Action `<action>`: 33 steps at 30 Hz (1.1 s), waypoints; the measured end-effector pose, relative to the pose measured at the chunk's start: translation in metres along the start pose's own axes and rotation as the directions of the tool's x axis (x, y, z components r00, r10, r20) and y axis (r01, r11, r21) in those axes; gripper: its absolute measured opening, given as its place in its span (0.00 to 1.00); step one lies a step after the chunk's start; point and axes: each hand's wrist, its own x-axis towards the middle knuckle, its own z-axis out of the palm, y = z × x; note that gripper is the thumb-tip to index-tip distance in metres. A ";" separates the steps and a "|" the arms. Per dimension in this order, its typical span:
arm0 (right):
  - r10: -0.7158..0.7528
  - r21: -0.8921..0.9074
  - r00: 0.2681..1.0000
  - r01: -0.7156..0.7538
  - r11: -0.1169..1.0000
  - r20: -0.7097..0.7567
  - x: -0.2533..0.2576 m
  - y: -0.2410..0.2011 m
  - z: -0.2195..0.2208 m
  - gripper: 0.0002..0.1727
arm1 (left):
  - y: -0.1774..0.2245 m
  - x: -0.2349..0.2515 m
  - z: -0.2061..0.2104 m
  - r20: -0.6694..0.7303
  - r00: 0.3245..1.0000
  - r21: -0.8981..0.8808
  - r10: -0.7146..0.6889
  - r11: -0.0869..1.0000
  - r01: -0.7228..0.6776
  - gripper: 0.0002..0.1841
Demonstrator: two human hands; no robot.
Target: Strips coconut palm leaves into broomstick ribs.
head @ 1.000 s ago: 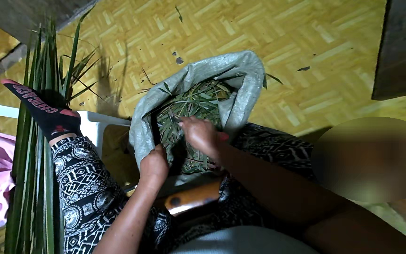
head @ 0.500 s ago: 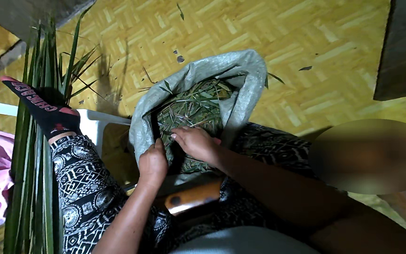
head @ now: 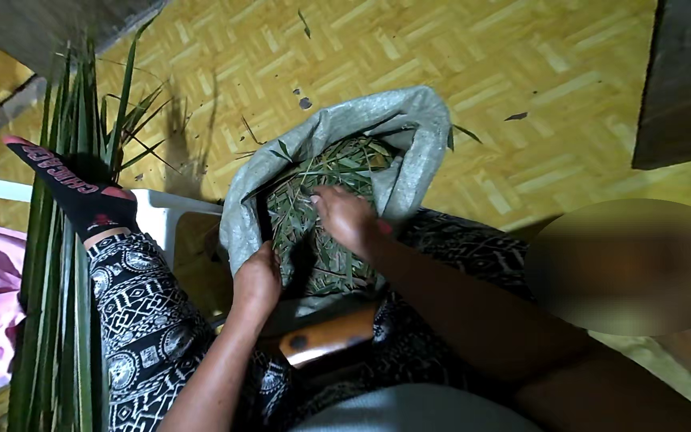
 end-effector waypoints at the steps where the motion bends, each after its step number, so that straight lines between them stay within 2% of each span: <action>1: 0.021 0.003 1.000 -0.021 1.000 0.006 0.004 0.003 -0.002 0.25 | -0.002 -0.001 0.001 -0.010 1.000 -0.004 0.011 1.000 -0.011 0.20; 4: 0.064 0.046 0.998 -0.065 0.997 0.021 0.009 0.003 -0.010 0.25 | -0.003 -0.002 -0.001 -0.019 1.000 0.001 0.018 1.000 -0.018 0.20; 6: 0.037 0.092 0.999 -0.040 0.995 0.033 0.004 -0.001 -0.008 0.25 | -0.004 -0.002 -0.001 -0.024 1.000 0.005 0.018 1.000 -0.017 0.20; 11: -0.220 0.175 0.975 0.214 0.961 0.015 -0.011 -0.002 0.014 0.22 | -0.007 0.003 0.000 -0.012 1.000 -0.070 0.014 0.997 -0.015 0.19; 15: -0.299 0.170 0.952 0.283 0.944 0.073 -0.018 -0.004 0.022 0.21 | -0.009 0.005 -0.002 0.041 0.999 -0.178 -0.001 0.984 0.008 0.19; 18: -0.204 0.109 0.978 0.198 0.974 0.042 -0.013 -0.004 0.013 0.23 | -0.007 0.004 -0.003 0.067 0.998 -0.200 -0.003 0.980 0.016 0.19; 20: -0.109 0.115 0.991 0.117 0.987 -0.073 -0.005 0.001 0.011 0.23 | -0.007 0.003 -0.004 0.075 0.997 -0.205 0.001 0.979 0.014 0.19; 23: 0.048 0.269 0.999 -0.039 0.962 -0.024 0.006 0.004 -0.003 0.25 | -0.008 0.002 -0.004 0.075 0.997 -0.223 0.013 0.975 0.004 0.19; 26: 0.038 0.568 0.992 -0.102 0.816 0.123 0.003 0.002 0.001 0.22 | -0.009 0.004 -0.003 0.074 0.997 -0.216 0.018 0.976 -0.002 0.19; 29: 0.008 0.819 0.966 -0.223 0.528 0.258 -0.005 -0.001 0.012 0.19 | -0.009 0.005 -0.001 0.083 0.996 -0.242 0.038 0.970 -0.016 0.19; 31: 0.024 0.878 0.955 -0.281 0.387 0.295 -0.001 0.002 0.010 0.18 | -0.010 0.006 -0.002 0.107 0.994 -0.273 0.034 0.962 -0.004 0.19; 33: 0.070 0.888 0.957 -0.288 0.358 0.282 0.005 0.001 0.001 0.19 | -0.010 0.006 -0.005 0.130 0.991 -0.293 0.018 0.956 0.021 0.18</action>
